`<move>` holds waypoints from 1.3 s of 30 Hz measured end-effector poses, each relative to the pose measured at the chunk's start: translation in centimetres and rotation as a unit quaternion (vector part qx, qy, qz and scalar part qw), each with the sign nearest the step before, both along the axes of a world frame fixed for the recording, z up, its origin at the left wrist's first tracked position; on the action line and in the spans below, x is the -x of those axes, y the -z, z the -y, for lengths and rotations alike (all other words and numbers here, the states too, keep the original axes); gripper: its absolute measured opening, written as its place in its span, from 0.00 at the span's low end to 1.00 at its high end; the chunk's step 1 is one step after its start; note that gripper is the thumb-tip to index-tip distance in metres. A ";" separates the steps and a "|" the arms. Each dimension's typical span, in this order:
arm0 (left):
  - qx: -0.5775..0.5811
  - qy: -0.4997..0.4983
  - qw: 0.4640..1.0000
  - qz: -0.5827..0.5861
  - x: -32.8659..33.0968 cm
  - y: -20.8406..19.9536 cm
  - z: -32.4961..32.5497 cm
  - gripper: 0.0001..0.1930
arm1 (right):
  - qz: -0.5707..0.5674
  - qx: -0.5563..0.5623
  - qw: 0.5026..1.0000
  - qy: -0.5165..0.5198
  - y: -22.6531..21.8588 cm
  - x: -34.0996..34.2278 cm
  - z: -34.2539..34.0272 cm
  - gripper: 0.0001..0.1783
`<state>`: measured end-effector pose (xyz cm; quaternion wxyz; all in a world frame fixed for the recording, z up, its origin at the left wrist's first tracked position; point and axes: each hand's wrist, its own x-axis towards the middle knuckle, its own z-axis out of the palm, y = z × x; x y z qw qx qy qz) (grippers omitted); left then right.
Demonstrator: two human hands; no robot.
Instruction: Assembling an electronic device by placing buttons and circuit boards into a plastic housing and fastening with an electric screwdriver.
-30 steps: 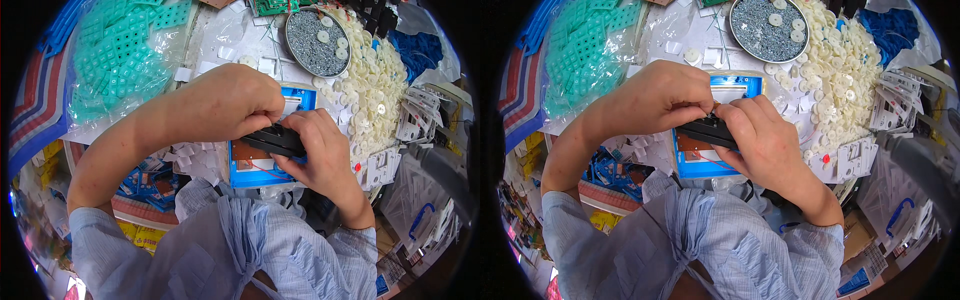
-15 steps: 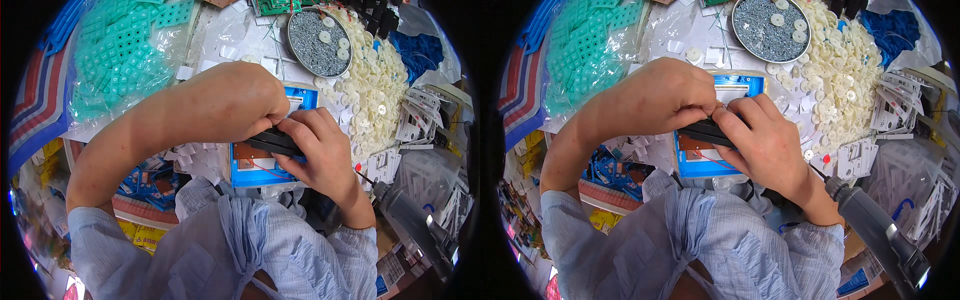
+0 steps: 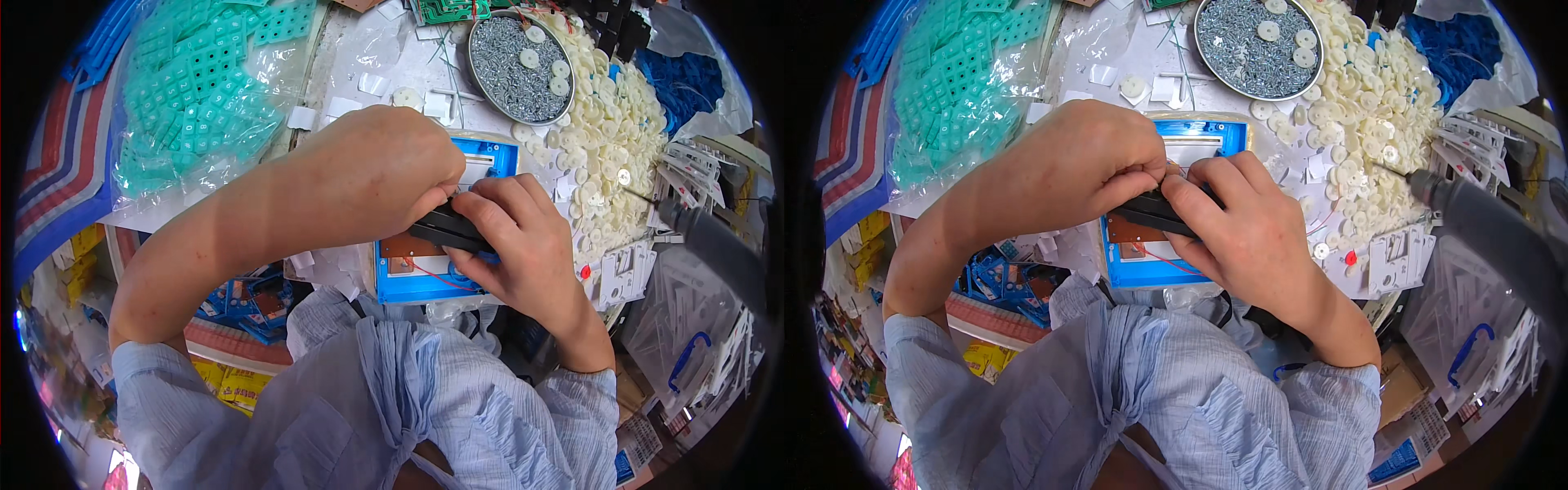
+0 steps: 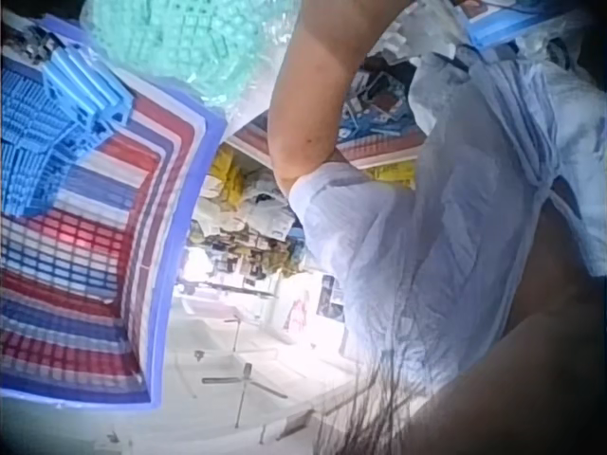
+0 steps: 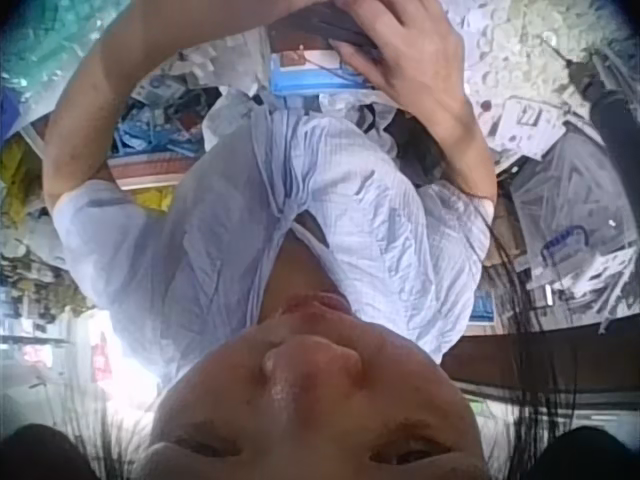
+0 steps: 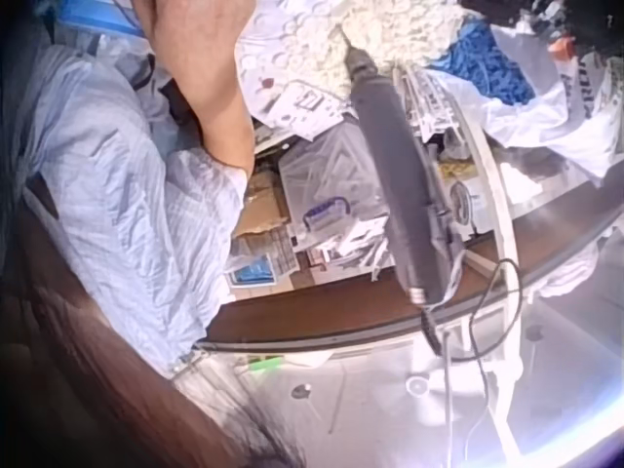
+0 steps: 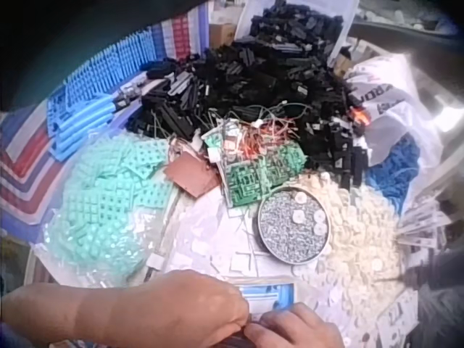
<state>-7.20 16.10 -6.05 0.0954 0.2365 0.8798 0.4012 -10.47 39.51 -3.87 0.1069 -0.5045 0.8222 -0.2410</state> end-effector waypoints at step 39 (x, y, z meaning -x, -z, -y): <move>-0.026 -0.017 0.998 0.045 -0.8 -1.0 0.2 0.06 | -0.034 -0.056 0.998 -0.022 -0.8 -0.4 0.1 0.26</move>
